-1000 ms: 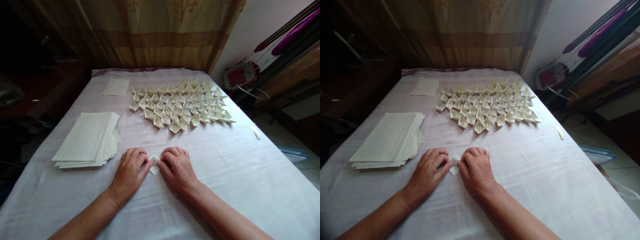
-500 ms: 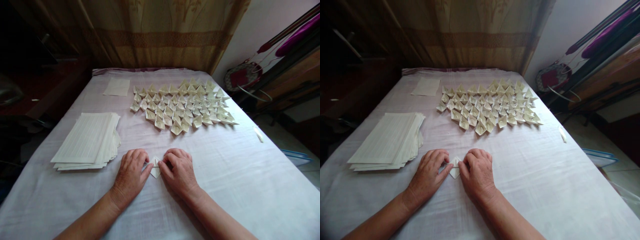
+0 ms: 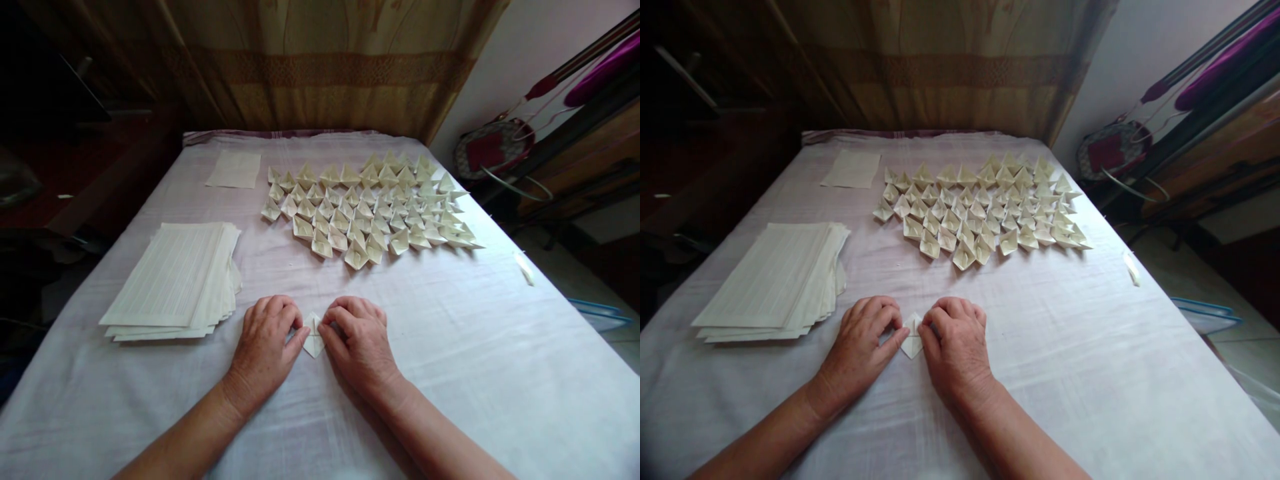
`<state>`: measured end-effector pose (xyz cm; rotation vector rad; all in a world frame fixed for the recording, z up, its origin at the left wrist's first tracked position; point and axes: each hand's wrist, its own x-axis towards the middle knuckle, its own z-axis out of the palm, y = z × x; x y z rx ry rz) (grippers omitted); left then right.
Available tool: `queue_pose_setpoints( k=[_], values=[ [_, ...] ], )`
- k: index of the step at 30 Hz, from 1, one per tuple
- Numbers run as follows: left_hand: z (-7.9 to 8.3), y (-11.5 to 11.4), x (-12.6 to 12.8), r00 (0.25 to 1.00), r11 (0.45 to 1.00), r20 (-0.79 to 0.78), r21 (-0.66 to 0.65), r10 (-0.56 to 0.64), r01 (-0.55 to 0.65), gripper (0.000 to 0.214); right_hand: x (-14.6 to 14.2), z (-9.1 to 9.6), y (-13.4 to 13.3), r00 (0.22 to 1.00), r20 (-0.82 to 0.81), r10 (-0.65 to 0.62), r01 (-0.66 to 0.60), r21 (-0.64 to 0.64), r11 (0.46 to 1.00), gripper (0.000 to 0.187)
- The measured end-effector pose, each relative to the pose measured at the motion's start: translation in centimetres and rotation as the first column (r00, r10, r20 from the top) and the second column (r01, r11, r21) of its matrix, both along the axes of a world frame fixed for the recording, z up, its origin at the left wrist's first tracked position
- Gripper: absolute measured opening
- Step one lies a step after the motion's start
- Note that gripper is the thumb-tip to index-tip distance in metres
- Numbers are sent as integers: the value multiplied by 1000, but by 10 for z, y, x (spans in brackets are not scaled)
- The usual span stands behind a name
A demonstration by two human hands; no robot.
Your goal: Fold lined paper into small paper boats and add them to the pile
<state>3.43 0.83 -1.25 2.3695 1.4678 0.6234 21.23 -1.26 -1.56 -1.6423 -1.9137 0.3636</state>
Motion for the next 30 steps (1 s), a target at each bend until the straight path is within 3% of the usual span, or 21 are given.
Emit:
queue_pose_setpoints(
  k=[12,18,24,30],
  values=[
    [3,6,5,998,999,-62,-37,24,-26,13,-6,3,1,998,35,-47,49,-50,998,13],
    [2,5,7,997,999,-72,-24,35,-37,6,1,1,3,999,-42,3,-7,-99,995,6],
    [-2,2,3,994,991,7,77,-110,109,14,7,1,5,996,-86,38,-46,-99,994,11],
    [-4,4,-3,991,989,19,77,-132,130,15,13,-2,3,992,-107,63,-68,-45,997,9]
  ],
)
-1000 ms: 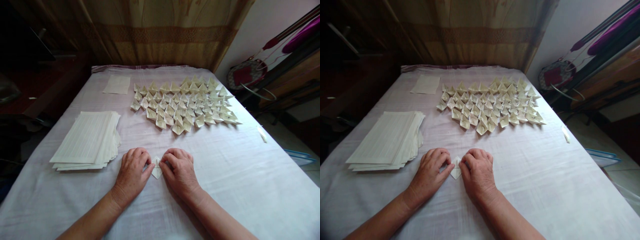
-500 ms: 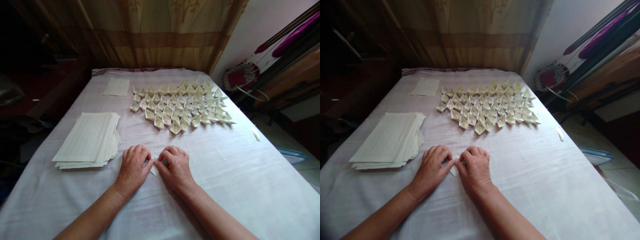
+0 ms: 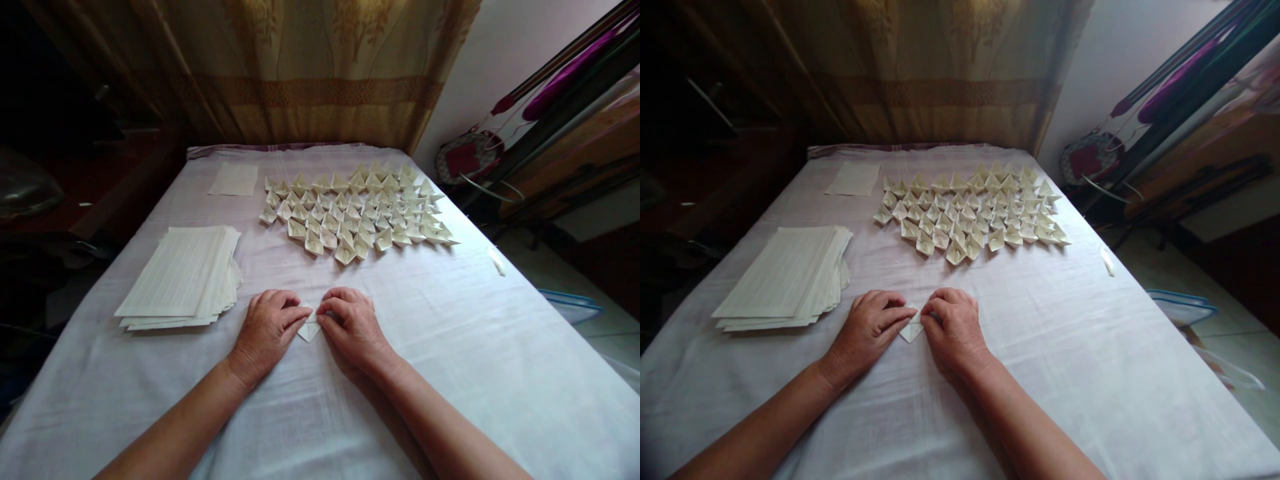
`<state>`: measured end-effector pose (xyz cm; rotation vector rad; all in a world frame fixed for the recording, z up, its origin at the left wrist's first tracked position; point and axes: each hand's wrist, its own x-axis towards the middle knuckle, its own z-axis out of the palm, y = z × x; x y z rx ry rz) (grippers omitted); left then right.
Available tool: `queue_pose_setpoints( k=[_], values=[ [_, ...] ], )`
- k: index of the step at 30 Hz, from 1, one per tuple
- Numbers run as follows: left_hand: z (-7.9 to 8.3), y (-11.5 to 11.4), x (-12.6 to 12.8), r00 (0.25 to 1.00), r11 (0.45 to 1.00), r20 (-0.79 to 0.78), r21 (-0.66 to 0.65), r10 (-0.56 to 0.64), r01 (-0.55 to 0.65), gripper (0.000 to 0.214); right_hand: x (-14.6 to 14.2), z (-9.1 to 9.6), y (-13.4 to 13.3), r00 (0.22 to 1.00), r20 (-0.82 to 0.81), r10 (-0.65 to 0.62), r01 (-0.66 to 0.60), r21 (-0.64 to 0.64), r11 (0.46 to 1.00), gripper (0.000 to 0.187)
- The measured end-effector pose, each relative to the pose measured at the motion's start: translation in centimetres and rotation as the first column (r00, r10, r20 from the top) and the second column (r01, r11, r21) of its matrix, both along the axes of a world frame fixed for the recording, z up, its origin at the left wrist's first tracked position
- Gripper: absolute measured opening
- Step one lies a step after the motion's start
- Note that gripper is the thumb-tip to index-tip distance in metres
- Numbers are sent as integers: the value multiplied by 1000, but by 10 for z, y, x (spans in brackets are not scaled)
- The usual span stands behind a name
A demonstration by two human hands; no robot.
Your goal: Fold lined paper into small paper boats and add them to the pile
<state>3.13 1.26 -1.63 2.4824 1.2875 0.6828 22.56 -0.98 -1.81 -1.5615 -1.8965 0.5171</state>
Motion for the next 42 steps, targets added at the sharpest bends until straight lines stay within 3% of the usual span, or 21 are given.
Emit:
queue_pose_setpoints(
  k=[6,12,16,20,24,29,35,39,42],
  values=[
    [9,7,3,999,993,-49,-116,24,-29,15,6,-5,0,1000,-3,-13,13,14,1000,9],
    [26,11,11,981,978,-195,-202,7,-47,9,14,-6,11,997,-9,71,-72,-48,996,16],
    [34,14,16,965,972,-261,-227,1,-62,7,20,-8,15,993,-45,106,-107,-23,994,18],
    [46,21,23,916,972,-391,-236,-84,-12,11,27,-14,13,972,-173,159,-146,82,986,21],
    [57,30,31,862,961,-459,-257,-214,101,11,27,-21,10,974,-178,140,-112,163,980,20],
    [61,41,38,881,940,-406,-324,-244,111,7,23,-17,7,985,-127,116,-95,163,982,21],
    [56,50,22,951,876,-232,-477,-206,74,12,23,-6,3,991,-98,91,-81,103,991,14],
    [49,43,13,990,830,-27,-548,-141,103,14,20,-1,0,994,-94,63,-59,44,997,34],
    [39,31,15,992,835,115,-540,-56,109,16,12,-1,-5,983,-175,49,-46,20,999,44]
  ],
)
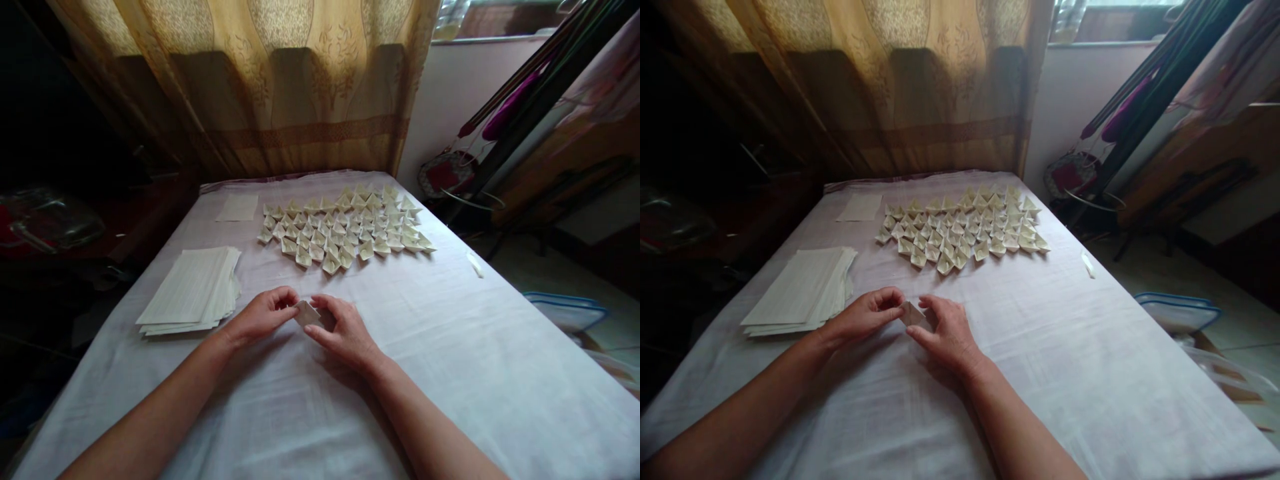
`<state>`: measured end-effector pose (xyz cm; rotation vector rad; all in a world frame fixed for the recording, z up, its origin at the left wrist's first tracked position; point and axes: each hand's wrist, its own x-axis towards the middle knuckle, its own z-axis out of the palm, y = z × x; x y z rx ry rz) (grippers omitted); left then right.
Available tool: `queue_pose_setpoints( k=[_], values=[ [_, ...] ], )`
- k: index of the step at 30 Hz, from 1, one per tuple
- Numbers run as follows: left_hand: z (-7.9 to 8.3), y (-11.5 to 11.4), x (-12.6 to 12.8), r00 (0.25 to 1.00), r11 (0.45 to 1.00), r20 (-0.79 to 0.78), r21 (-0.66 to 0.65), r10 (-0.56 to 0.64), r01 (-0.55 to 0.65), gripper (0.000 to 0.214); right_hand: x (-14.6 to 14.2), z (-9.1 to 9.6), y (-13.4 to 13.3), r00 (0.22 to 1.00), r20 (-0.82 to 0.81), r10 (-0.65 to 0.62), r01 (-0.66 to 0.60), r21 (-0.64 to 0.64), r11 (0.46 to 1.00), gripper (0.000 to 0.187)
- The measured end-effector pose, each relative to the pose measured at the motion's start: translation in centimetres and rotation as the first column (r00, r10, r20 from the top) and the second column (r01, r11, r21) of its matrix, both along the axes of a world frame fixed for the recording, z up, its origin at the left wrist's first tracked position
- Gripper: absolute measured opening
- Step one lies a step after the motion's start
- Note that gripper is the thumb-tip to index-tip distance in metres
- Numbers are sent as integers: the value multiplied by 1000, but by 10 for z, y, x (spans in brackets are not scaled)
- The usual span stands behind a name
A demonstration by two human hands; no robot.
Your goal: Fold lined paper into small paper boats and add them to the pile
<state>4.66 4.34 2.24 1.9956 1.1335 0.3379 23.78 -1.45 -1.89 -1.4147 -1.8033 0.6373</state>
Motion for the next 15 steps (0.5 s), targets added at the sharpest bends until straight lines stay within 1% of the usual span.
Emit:
queue_pose_setpoints(
  k=[1,2,3,4,5,6,7,8,10,12,13,15],
  values=[
    [-4,-4,1,998,1000,61,-9,24,-23,17,-3,0,-1,1000,-27,-4,4,0,1000,41],
    [-8,-8,3,979,996,190,-56,77,-68,20,-6,-1,-2,999,-46,-13,13,10,1000,33],
    [-12,-11,4,959,993,261,-73,113,-97,24,-9,-1,-3,998,-57,-32,34,37,999,21],
    [-15,-15,4,947,992,293,-43,129,-122,25,-11,-1,-3,997,-58,-52,57,81,995,11],
    [-17,-17,4,944,989,302,18,132,-145,24,-12,-2,-3,997,-40,-66,71,131,989,9],
    [-19,-20,4,949,979,288,116,128,-168,21,-12,-2,-2,997,-3,-75,75,187,980,12],
    [-19,-23,2,958,954,262,236,121,-185,16,-11,-1,-2,996,53,-78,63,243,968,13],
    [-20,-25,1,968,915,227,357,110,-188,11,-10,0,-1,989,124,-76,37,290,956,13],
    [-19,-31,-4,989,818,129,560,74,-134,10,-9,2,-1,957,280,-73,-35,361,932,11],
    [-20,-39,-8,1000,731,9,682,27,-26,10,-10,4,-2,914,400,-66,-108,398,911,8],
    [-21,-42,-10,999,696,-44,717,11,24,10,-12,5,-4,896,440,-57,-138,399,907,8],
    [-24,-50,-14,994,642,-110,762,4,82,13,-15,5,-8,877,480,-32,-169,371,913,10]
  ],
)
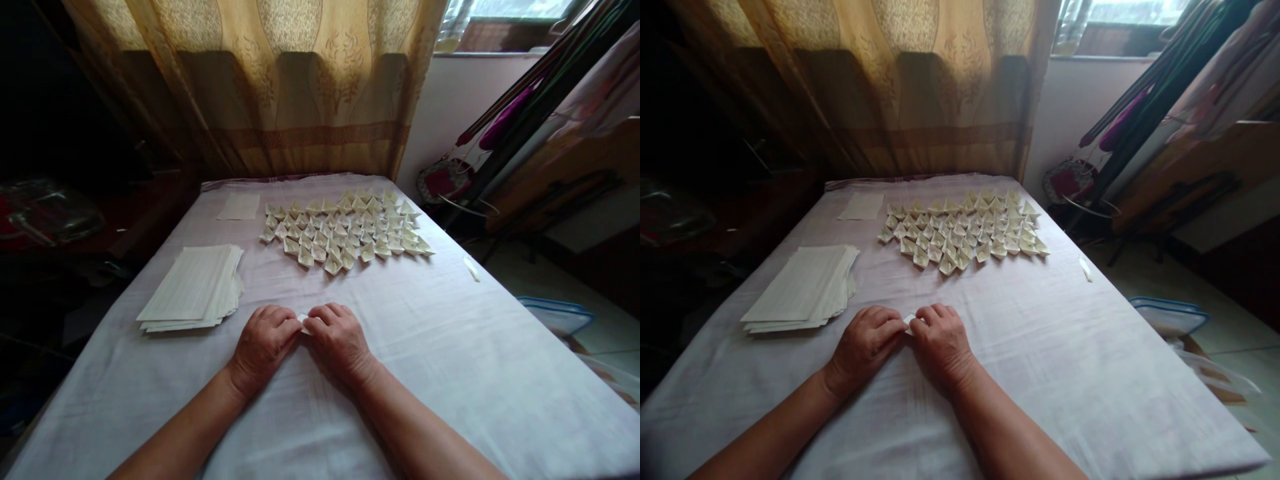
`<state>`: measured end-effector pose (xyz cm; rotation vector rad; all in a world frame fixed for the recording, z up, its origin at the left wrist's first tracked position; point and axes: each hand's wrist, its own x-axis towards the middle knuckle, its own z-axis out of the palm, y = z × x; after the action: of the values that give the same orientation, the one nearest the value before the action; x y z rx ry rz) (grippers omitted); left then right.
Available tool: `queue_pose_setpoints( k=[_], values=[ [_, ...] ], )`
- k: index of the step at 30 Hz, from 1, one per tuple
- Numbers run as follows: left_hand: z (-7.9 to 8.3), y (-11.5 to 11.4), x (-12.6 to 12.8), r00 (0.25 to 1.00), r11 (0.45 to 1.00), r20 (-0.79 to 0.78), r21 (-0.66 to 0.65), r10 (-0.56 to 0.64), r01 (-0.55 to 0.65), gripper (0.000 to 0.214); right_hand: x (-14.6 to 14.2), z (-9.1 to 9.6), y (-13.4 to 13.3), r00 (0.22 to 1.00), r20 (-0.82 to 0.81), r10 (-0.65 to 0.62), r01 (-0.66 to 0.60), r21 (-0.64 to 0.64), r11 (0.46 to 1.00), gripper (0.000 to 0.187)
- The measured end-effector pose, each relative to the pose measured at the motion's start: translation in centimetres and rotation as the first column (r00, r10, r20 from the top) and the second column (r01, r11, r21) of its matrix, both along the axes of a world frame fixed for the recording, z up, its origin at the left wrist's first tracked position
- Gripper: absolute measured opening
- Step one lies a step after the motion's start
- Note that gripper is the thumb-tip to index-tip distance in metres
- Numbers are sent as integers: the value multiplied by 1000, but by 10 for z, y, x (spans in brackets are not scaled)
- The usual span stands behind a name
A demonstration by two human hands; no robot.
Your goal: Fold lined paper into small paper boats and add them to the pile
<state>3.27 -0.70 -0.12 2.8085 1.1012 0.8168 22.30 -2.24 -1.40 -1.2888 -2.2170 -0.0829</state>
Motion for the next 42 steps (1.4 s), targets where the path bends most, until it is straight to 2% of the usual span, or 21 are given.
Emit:
queue_pose_setpoints(
  k=[2,5,12,19,25,31,34,38,42],
  values=[
    [-4,-7,-3,999,1000,-32,23,10,-9,14,-2,-1,-5,1000,-5,5,-5,-65,998,9],
    [-7,-15,-6,997,999,-69,-24,36,-38,10,0,-2,-14,998,-53,20,-28,-147,989,14],
    [-7,-14,-10,996,983,-4,-161,84,-84,8,9,-1,-21,988,-150,29,-60,-211,976,12],
    [-4,-8,-8,986,926,0,-343,167,-157,16,8,-1,-15,975,-203,-85,21,-300,954,16],
    [-5,-5,-4,979,928,-16,-315,203,-198,16,3,0,-8,965,-154,-212,148,-347,926,19],
    [-7,-5,-1,969,921,-34,-303,247,-245,12,0,2,-6,955,-137,-264,195,-380,904,19],
    [-8,-5,-3,973,920,17,-330,232,-213,13,2,-3,-8,944,-222,-244,146,-382,912,5],
    [-9,-6,-9,985,915,56,-381,163,-130,10,7,-8,-12,929,-345,-134,16,-326,945,18],
    [-8,-8,-13,992,922,59,-377,113,-83,9,9,-3,-16,948,-312,-62,-50,-342,939,16]
  ],
)
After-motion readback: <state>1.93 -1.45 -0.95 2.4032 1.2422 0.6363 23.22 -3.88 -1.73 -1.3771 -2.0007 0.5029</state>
